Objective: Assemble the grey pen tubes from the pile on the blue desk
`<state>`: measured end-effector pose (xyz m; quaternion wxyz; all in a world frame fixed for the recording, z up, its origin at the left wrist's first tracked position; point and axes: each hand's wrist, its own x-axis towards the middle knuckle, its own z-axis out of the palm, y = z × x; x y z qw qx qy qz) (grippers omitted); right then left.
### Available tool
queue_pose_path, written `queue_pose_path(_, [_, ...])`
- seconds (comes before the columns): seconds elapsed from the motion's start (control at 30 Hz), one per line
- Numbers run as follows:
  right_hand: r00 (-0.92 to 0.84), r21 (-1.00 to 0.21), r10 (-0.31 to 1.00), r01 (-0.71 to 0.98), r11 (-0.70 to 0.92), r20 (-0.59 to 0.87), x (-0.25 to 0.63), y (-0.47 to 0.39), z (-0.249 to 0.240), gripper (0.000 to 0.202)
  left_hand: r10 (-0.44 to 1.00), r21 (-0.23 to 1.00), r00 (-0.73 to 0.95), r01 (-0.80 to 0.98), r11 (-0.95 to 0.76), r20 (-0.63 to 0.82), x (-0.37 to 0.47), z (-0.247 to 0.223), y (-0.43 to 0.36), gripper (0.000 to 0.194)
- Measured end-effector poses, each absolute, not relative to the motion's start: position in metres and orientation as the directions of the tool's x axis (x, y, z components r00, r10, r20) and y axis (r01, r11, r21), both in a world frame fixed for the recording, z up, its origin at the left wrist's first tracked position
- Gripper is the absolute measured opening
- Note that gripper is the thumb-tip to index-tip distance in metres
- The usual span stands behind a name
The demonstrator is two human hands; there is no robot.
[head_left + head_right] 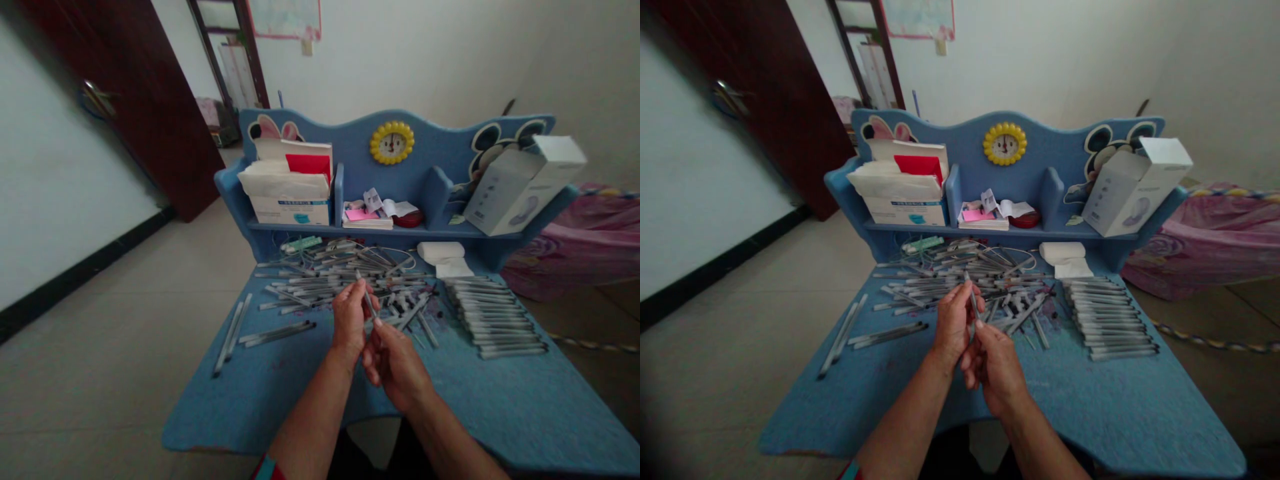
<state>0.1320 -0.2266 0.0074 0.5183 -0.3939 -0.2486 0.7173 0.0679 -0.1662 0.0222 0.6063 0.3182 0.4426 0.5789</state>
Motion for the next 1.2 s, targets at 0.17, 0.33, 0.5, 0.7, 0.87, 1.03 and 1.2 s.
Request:
queue_pose_path(0.17, [-0.212, -0.785, 0.936, -0.51, -0.352, -0.282, 0.107, -0.245, 0.008, 0.038, 0.947, 0.9, -0.287, -0.435, 0.006, -0.145, 0.037, 0.031, -0.15, 0.029])
queue_pose_path(0.33, [-0.312, -0.943, 0.903, -0.059, -0.329, -0.295, 0.105, -0.285, -0.005, 0.044, 0.863, 0.884, -0.499, -0.433, -0.173, -0.075, -0.011, 0.054, -0.129, 0.027])
queue_pose_path(0.5, [-0.034, -0.821, 0.992, 0.559, 0.118, 0.119, 0.153, -0.227, 0.002, 0.031, 0.976, 0.9, -0.185, -0.436, 0.02, -0.111, -0.004, 0.045, -0.136, 0.033])
queue_pose_path(0.7, [-0.013, -0.461, 0.987, 0.883, 0.088, 0.163, 0.19, -0.167, -0.002, 0.021, 0.952, 0.936, 0.24, -0.25, 0.247, -0.188, 0.004, 0.017, -0.139, 0.032])
queue_pose_path(0.87, [0.071, -0.636, 0.978, 0.768, 0.071, 0.195, 0.194, -0.173, 0.008, 0.031, 0.854, 0.965, 0.487, -0.078, 0.251, -0.183, 0.004, 0.016, -0.143, 0.032])
queue_pose_path(1.03, [-0.081, -0.914, 0.995, 0.406, -0.016, -0.054, 0.192, -0.18, 0.023, 0.053, 0.753, 0.97, 0.621, 0.046, 0.24, -0.216, 0.011, 0.01, -0.148, 0.028])
queue_pose_path(1.2, [-0.151, -0.907, 0.972, 0.408, -0.107, -0.182, 0.195, -0.189, 0.02, 0.052, 0.669, 0.957, 0.695, 0.102, 0.271, -0.264, 0.013, 0.007, -0.158, 0.024])
